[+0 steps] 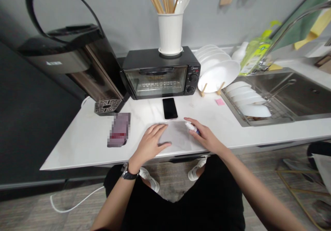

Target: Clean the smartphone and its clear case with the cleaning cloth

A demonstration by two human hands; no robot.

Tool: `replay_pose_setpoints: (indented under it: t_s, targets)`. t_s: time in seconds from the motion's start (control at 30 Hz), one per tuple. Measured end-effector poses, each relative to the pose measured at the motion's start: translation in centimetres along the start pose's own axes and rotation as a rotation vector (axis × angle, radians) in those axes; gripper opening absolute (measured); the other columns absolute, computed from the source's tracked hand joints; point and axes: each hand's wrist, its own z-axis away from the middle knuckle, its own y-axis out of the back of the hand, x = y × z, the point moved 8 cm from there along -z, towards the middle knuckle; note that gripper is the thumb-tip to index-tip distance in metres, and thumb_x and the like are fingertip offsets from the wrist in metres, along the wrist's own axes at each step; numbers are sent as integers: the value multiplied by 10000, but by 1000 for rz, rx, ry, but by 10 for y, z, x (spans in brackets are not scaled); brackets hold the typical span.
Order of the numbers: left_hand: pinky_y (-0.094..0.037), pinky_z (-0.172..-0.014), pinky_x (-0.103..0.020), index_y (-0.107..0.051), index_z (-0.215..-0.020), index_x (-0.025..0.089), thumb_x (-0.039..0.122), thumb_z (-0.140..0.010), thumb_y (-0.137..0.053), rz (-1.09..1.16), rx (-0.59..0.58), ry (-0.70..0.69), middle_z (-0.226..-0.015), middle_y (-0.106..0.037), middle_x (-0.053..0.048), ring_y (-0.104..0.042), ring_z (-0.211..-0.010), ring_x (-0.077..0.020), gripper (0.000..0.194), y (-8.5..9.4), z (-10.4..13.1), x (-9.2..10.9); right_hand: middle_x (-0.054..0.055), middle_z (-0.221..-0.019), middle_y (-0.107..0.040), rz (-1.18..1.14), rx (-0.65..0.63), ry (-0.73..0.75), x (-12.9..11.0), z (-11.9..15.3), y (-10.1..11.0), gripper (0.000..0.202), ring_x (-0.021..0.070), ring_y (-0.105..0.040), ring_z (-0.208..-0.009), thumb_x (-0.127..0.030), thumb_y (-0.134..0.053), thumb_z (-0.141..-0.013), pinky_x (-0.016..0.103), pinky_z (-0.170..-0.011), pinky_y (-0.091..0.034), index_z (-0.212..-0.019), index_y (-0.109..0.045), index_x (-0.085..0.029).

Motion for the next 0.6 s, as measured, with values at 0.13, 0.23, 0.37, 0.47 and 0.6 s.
replay_pose_setpoints:
  t_s: [0.13,0.23,0.37,0.47,0.6]
  targets:
    - [-188,-958,-322,-147,-1180,255,428,-631,-450,20,42,25,-1172,-327,1,-290,-1070,-201,650,3,1,-3,25,-957,-460,339,-170,118,-14,-10,-8,385,215,-474,-745,-336,-370,-721,368,-672,-352,-1095,-288,-377]
    - [-168,-966,-328,-104,-1183,273,434,-618,-464,63,56,46,-1182,-310,8,-285,-1075,-203,689,5,3,-5,22,-929,-480,384,-233,159,-17,-15,-18,395,202,-492,-686,-338,-398,-708,354,-648,-362,-1090,-303,-374]
    - [-153,-972,-322,-85,-1181,284,394,-661,-433,107,72,73,-1189,-296,19,-263,-1091,-184,635,8,4,-8,14,-893,-501,336,-241,191,-17,-21,-24,365,181,-489,-623,-305,-429,-695,341,-631,-360,-1050,-367,-364]
    - [-154,-971,-318,-74,-1184,274,328,-722,-355,123,86,96,-1189,-297,20,-243,-1102,-161,544,9,5,-13,12,-915,-505,320,-243,198,-15,-24,-26,324,187,-494,-659,-283,-443,-688,340,-646,-352,-1005,-422,-348]
    - [-194,-956,-312,-96,-1184,262,209,-757,-265,142,101,120,-1175,-318,19,-268,-1088,-141,462,9,6,-21,14,-924,-511,408,-357,200,-9,-24,-36,291,197,-489,-700,-271,-410,-711,345,-661,-334,-993,-429,-339]
